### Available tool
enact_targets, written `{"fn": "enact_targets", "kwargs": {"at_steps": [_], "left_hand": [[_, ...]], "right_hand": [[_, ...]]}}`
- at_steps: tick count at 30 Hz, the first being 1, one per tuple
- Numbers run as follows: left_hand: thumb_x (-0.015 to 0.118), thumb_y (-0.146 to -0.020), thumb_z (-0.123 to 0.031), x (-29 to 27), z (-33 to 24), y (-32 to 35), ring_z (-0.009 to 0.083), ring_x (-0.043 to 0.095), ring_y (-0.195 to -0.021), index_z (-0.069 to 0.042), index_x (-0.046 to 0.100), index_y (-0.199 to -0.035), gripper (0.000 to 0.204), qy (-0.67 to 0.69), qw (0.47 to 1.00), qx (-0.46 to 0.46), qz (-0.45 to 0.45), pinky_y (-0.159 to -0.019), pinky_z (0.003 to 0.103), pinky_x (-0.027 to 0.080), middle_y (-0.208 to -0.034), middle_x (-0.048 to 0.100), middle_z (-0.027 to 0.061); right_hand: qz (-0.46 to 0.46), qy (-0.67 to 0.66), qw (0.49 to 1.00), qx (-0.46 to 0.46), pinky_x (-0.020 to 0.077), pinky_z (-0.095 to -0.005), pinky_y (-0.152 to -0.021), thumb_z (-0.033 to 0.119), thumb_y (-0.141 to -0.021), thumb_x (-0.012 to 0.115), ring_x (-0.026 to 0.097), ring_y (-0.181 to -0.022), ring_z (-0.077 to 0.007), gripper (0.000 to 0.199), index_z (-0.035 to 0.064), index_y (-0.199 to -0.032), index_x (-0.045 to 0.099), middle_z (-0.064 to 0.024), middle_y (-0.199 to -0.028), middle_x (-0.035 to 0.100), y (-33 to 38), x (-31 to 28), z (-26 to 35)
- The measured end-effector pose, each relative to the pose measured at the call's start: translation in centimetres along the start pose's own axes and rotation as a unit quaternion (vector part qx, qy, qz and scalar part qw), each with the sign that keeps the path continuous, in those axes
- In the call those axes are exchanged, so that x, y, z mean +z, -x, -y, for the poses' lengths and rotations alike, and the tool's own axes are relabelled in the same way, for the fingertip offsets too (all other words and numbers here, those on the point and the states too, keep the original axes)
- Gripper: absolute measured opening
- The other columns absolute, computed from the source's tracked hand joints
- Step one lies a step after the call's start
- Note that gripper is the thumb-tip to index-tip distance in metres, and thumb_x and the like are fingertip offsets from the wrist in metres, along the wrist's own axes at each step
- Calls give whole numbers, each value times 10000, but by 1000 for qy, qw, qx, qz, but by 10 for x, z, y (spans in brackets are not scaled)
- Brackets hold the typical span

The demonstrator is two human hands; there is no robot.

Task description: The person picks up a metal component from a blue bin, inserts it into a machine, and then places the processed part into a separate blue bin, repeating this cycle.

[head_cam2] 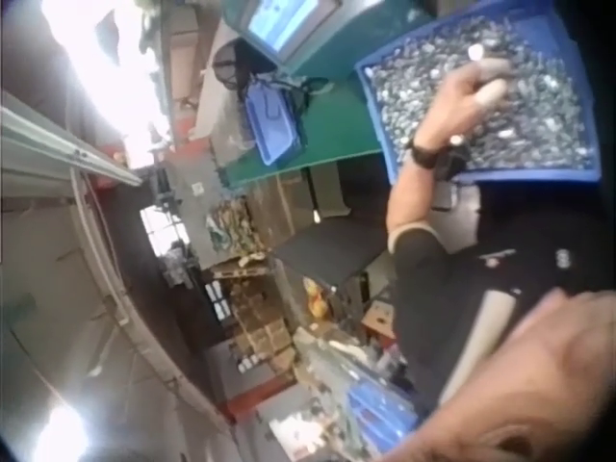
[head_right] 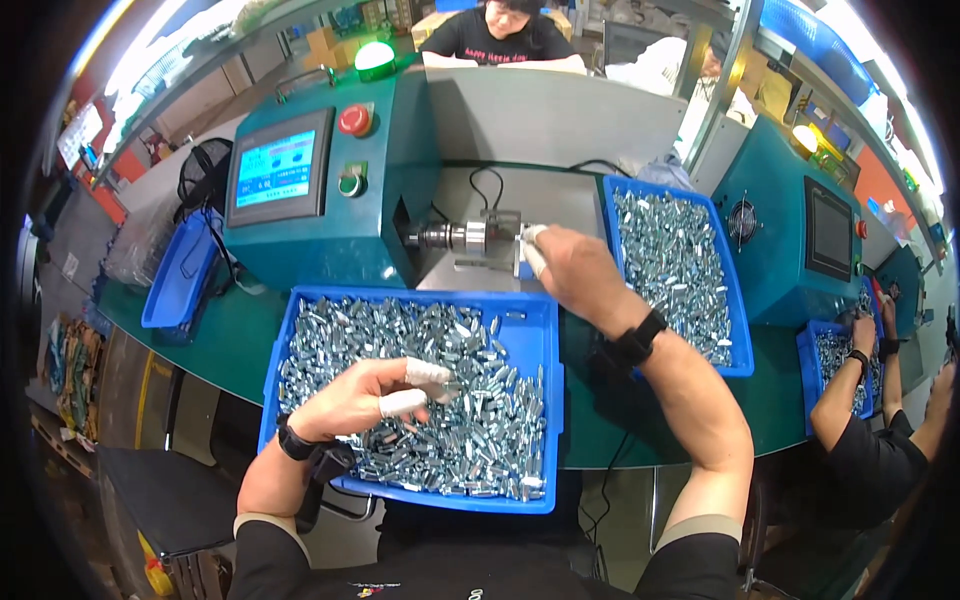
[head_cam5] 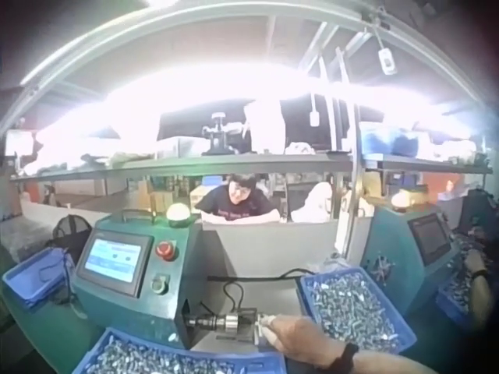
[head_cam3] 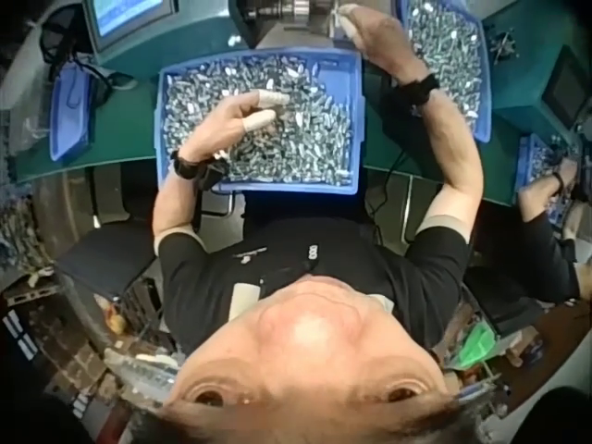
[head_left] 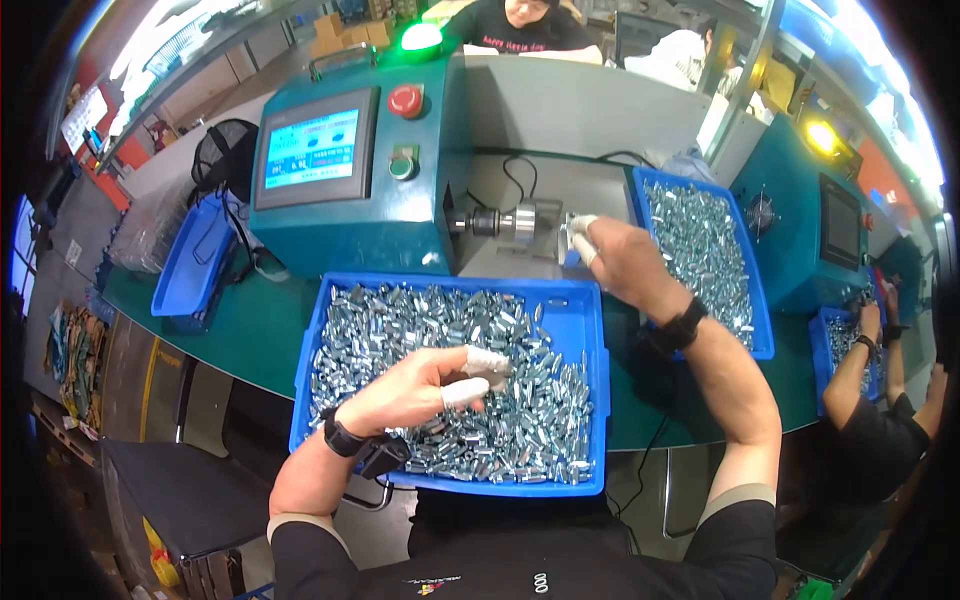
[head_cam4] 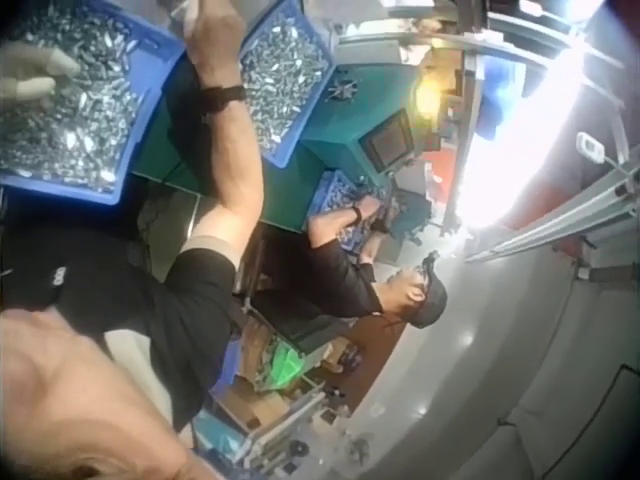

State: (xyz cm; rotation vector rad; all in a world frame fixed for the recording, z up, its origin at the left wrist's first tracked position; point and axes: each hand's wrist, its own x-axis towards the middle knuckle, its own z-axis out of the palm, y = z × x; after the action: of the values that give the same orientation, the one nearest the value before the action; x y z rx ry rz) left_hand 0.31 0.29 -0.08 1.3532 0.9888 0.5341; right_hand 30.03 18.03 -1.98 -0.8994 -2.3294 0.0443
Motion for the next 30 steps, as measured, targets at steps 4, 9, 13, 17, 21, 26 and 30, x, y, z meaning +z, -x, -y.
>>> {"fn": "enact_targets", "kwargs": {"at_steps": [4,9,13,17,21,26,30], "left_hand": [[593,-1051,-190,0,5,0,94,660,-953,-51,583,-1441,414,9,1000,8,6,-859,266,524,-1247,710,48],[590,-1054,-195,1,2,-2,95,662,-950,-52,575,-1450,421,15,1000,6,10,-852,263,524,-1250,709,48],[589,-1056,-191,-2,4,-2,97,664,-954,-57,564,-1461,427,-2,1000,-6,10,-851,262,526,-1256,703,48],[595,-1054,-164,-1,5,-4,129,687,-967,-46,587,-1440,404,48,999,-2,4,-862,300,573,-1253,711,107],[597,-1048,-154,-2,3,-4,134,691,-962,-41,581,-1443,411,15,1000,-3,7,-870,307,577,-1245,713,113],[600,-1046,-158,0,1,-3,125,685,-962,-44,576,-1445,416,8,1000,-7,11,-877,297,558,-1247,710,90],[601,-1050,-181,0,-2,-2,101,664,-969,-56,572,-1451,421,12,1000,-17,16,-892,274,528,-1247,702,50]], "right_hand": [[-8,0,1000,1,543,-454,-751,183,-967,647,671,-867,-405,245,36,-1155,700,-196,-958,693,2,-1,1],[35,30,999,9,548,-430,-750,172,-966,648,686,-866,-374,281,23,-1202,686,-201,-975,701,5,-1,-1],[42,-100,987,121,555,-369,-738,158,-977,659,708,-835,-273,339,-4,-1275,655,-169,-1026,732,0,-5,3],[40,-327,899,288,555,-305,-772,163,-993,672,693,-890,-164,426,-23,-1370,606,-111,-1141,736,9,6,-4],[40,-434,839,327,553,-281,-841,178,-1003,680,661,-1008,-122,483,-21,-1430,574,-73,-1255,703,22,18,-5],[14,-474,814,336,519,-246,-813,156,-973,707,622,-918,-77,469,-31,-1391,609,-68,-1159,737,22,15,7],[45,-495,797,343,504,-232,-822,173,-974,714,608,-948,-69,453,-13,-1379,629,-54,-1172,722,21,11,10]]}}
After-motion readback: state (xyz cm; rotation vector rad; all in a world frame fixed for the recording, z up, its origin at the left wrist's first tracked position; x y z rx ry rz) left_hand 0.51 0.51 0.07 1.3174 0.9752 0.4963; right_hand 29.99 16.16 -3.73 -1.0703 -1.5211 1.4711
